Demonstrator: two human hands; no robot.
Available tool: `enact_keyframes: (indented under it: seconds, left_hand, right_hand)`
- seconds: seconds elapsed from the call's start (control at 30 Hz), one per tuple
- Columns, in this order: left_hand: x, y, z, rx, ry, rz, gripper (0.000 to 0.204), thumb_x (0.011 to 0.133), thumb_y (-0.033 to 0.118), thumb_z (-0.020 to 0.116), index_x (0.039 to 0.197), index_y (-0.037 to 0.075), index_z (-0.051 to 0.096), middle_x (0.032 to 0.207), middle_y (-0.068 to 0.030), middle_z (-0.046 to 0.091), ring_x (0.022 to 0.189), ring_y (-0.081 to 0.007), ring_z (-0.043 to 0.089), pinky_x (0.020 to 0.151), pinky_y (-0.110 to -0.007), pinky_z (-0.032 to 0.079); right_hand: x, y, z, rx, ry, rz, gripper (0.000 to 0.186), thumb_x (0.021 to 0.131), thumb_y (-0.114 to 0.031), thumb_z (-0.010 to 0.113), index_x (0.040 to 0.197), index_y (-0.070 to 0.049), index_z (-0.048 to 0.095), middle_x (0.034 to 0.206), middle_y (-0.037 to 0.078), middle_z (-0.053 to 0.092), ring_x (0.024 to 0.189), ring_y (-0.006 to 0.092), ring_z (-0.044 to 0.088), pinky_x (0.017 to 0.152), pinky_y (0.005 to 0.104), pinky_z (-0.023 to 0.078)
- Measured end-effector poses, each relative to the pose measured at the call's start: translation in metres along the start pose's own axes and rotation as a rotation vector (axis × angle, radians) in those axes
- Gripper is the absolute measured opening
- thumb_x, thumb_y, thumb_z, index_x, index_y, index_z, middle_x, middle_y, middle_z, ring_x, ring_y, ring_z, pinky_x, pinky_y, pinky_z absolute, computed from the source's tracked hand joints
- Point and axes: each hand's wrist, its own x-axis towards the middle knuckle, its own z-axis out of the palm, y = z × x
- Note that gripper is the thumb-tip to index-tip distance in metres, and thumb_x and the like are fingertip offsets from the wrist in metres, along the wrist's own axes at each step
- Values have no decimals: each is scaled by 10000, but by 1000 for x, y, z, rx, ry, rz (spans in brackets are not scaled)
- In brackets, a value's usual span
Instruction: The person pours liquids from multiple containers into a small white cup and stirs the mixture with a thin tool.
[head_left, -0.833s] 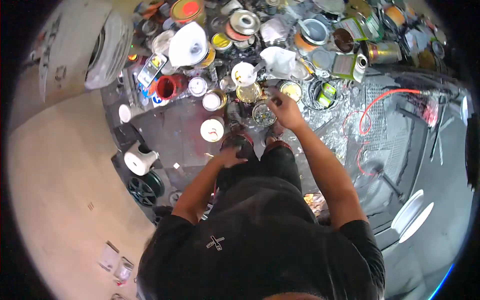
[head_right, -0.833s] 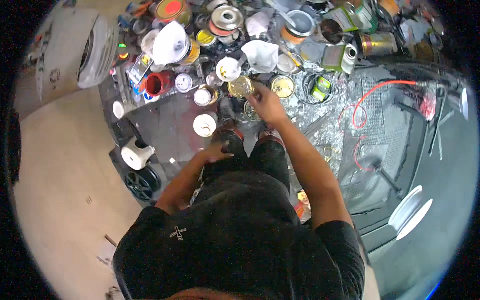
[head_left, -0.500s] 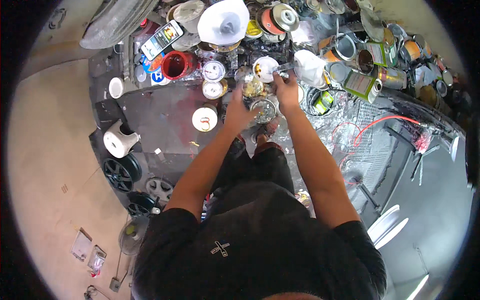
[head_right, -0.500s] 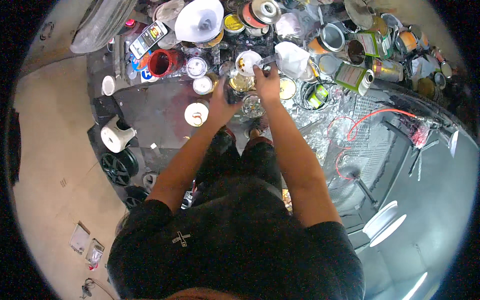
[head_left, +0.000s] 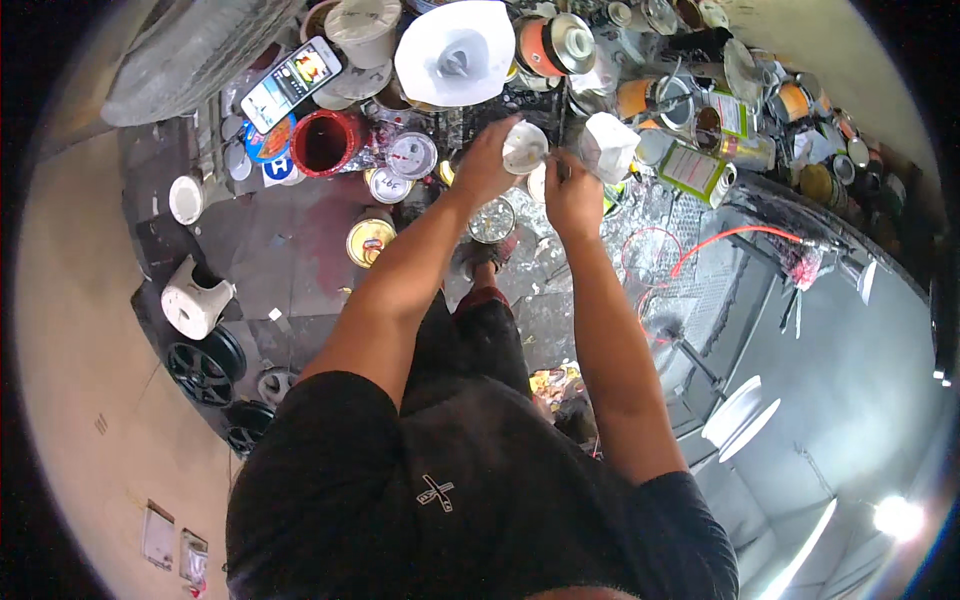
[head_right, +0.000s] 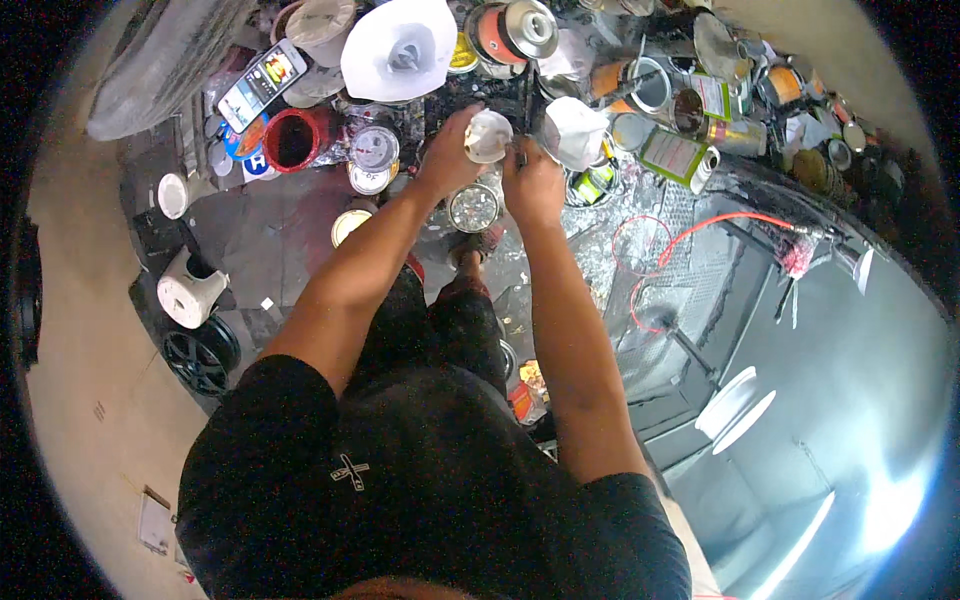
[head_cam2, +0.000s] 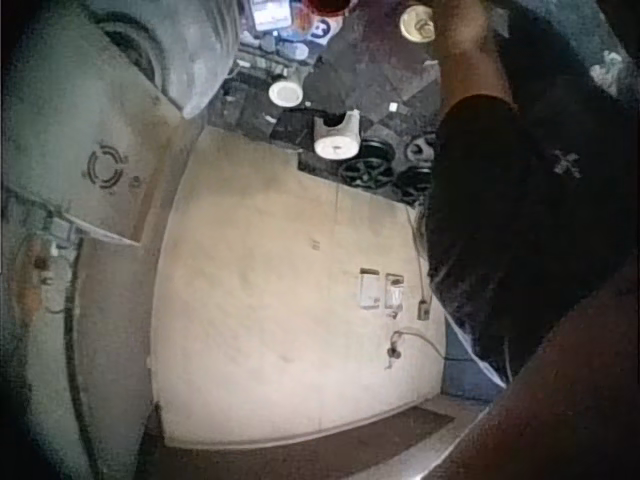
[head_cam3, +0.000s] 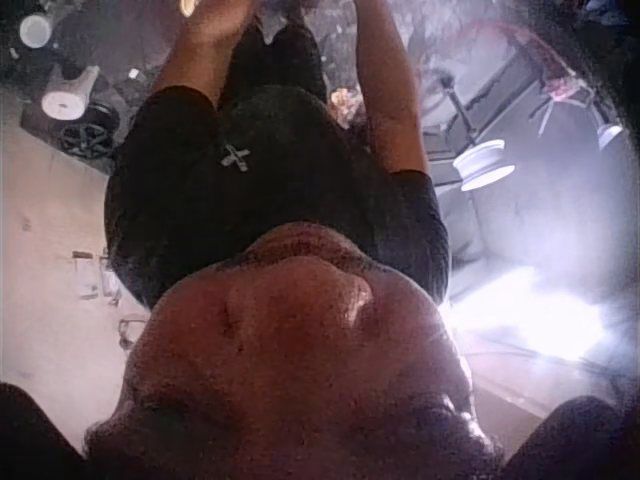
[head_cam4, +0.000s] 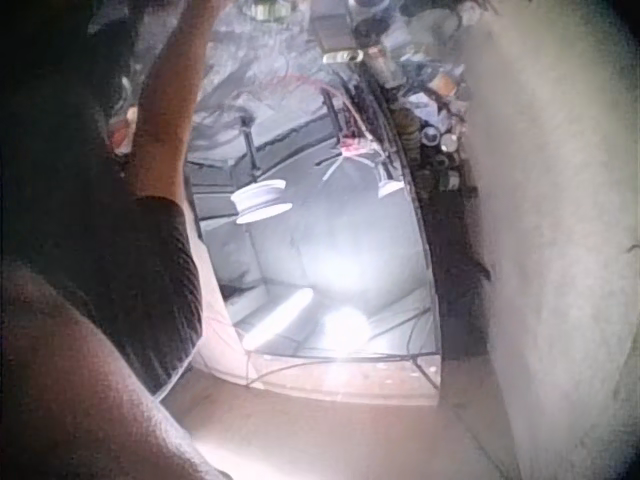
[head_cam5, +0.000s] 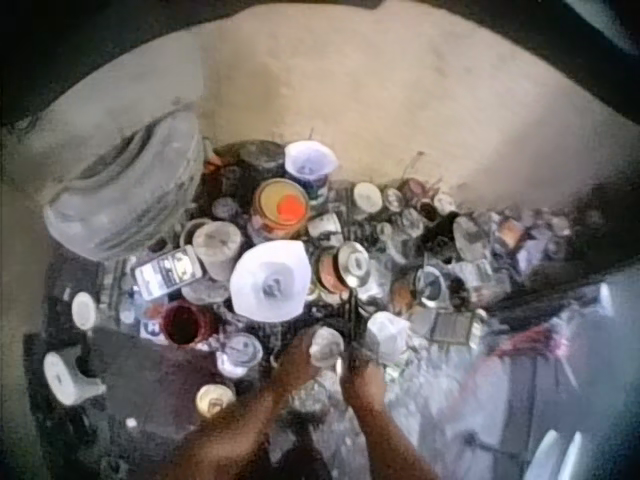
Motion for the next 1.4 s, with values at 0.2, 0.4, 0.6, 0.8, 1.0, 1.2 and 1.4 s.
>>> enact_keyframes:
  seconds: [0.2, 0.4, 0.6, 0.8, 1.0, 1.2, 1.4]
  left_hand:
    - [-9, -3, -7, 59, 25, 4, 955, 687, 178, 911, 1510, 143, 426, 1400, -194, 546, 1276, -413, 552, 1062, -465, 491]
    - [-37, 49, -22, 93, 53, 146, 931, 694, 192, 909, 1490, 109, 432, 1376, -210, 561, 1268, -418, 548, 1067, -476, 479]
    - [-88, 101, -26, -117, -95, 187, 920, 693, 170, 890, 1485, 79, 430, 1418, -218, 544, 1319, -401, 539, 1118, -457, 440]
    - [-154, 163, -7, 17, -286, 120, 997, 660, 165, 902, 1508, 48, 391, 1439, -224, 533, 1343, -392, 527, 1137, -443, 425]
    - [-228, 210, 47, -21, -334, 110, 1159, 626, 211, 964, 1541, 1, 284, 1413, -176, 573, 1311, -286, 580, 1121, -395, 449]
    - [-301, 227, 110, -172, -444, 216, 1165, 616, 227, 979, 1518, -10, 280, 1387, -176, 563, 1327, -302, 552, 1136, -406, 426]
    - [-347, 259, 161, -157, -540, 255, 1147, 655, 156, 928, 1541, 13, 214, 1385, -186, 565, 1305, -324, 572, 1117, -410, 450]
  right_hand:
    - [-13, -22, -21, 262, -134, -36, 230, 955, -193, 687, 1125, -47, 739, 1009, 250, 734, 929, 444, 707, 825, 473, 560]
    - [-45, -25, -62, 83, -118, -46, 243, 978, -223, 659, 1123, -47, 741, 1027, 256, 731, 926, 435, 707, 835, 474, 562]
    - [-104, -25, -109, 255, -147, -188, 188, 969, -225, 662, 1048, -81, 752, 987, 230, 737, 886, 423, 711, 790, 500, 564]
    - [-173, 6, -155, 185, 25, -387, 221, 990, -230, 636, 1048, -47, 746, 980, 232, 732, 870, 431, 708, 768, 502, 571]
    - [-263, 59, -208, 69, -28, -169, 216, 981, -221, 655, 1060, -40, 742, 975, 242, 728, 887, 433, 701, 794, 497, 561]
    - [-368, 111, -236, 312, -43, -135, 255, 987, -260, 650, 1062, -34, 740, 954, 247, 725, 878, 441, 696, 778, 497, 551]
    - [-440, 149, -262, 309, 96, -65, 261, 985, -263, 656, 1061, -31, 750, 915, 251, 721, 872, 441, 696, 758, 493, 547]
